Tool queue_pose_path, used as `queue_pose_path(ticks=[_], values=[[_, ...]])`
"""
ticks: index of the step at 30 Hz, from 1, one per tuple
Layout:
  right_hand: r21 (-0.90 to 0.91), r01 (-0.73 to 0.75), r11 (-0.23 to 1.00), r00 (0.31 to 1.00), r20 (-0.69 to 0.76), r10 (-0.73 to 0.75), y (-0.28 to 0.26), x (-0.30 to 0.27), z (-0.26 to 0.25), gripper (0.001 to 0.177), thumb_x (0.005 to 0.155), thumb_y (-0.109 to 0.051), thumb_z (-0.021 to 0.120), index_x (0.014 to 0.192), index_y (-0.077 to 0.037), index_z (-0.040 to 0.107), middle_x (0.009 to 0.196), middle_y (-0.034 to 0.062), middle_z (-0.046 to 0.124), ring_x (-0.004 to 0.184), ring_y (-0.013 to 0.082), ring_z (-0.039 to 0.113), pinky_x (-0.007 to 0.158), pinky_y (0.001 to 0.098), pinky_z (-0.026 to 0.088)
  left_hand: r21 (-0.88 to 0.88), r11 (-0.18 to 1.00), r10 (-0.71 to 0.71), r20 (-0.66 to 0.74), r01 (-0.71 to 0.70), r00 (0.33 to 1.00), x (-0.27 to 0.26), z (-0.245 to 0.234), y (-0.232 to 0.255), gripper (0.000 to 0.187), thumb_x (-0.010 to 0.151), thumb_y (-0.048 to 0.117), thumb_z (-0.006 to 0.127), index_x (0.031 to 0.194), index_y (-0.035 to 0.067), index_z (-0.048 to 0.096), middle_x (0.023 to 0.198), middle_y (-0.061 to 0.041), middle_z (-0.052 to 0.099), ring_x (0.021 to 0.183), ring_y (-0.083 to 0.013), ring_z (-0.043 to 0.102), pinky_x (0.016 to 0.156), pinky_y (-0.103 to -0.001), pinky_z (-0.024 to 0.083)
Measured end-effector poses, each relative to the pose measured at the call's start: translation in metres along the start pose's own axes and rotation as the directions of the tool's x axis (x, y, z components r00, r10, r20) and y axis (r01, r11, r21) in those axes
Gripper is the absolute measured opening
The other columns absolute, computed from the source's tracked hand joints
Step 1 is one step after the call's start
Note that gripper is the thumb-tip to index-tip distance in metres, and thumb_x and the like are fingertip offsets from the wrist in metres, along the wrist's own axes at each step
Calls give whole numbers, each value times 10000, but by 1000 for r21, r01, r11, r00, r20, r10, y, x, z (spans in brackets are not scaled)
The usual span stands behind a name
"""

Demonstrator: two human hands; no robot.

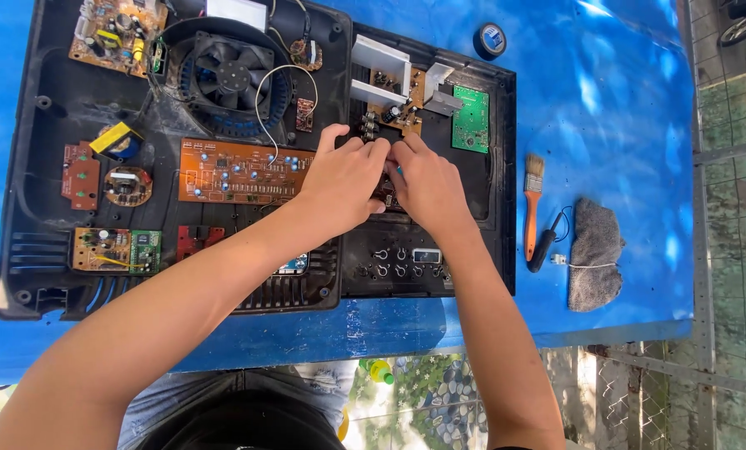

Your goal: Repairing and adjusting components on circuit boards inside an electronic appliance using a small tool.

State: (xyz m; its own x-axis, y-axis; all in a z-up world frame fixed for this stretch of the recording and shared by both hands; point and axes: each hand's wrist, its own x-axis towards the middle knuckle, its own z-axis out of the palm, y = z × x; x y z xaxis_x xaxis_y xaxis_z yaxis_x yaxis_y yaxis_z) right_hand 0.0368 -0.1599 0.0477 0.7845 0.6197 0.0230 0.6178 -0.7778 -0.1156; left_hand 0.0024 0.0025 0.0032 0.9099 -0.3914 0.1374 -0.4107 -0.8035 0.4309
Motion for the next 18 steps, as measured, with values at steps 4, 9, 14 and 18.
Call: queue_pose_path(ticks=[4,9,14,18], values=[[88,0,996,999,51,-5,3,-2,-7,50,974,-90,676,982,-42,661,924,94,563,700,474,697,580,549,594,11,1000,1,0,-1,1000,0,4,-2,741,791,348,891,1310,-22,513,1084,-170,714,1087,-300,660,1166,-538,121],[96,-42,995,999,23,40,2,-2,-3,32,957,-106,681,960,-76,670,896,61,577,709,435,706,587,539,591,6,1000,21,-29,-21,999,0,6,-3,760,784,342,896,1317,-41,513,1072,-175,711,1082,-306,660,1162,-545,124],[114,-50,992,999,28,47,-2,0,-1,35,956,-100,659,965,-66,659,901,87,572,725,473,690,601,564,581,-4,1000,16,-31,-16,999,-1,6,-2,749,774,338,898,1298,-30,510,1069,-170,710,1081,-306,657,1166,-546,121],[162,-70,984,997,53,62,1,2,3,54,937,-86,641,975,-48,640,920,120,560,756,526,669,608,602,558,0,1000,11,-25,-11,1000,0,6,-2,736,775,346,896,1284,-17,508,1071,-160,710,1085,-298,652,1165,-539,118]])
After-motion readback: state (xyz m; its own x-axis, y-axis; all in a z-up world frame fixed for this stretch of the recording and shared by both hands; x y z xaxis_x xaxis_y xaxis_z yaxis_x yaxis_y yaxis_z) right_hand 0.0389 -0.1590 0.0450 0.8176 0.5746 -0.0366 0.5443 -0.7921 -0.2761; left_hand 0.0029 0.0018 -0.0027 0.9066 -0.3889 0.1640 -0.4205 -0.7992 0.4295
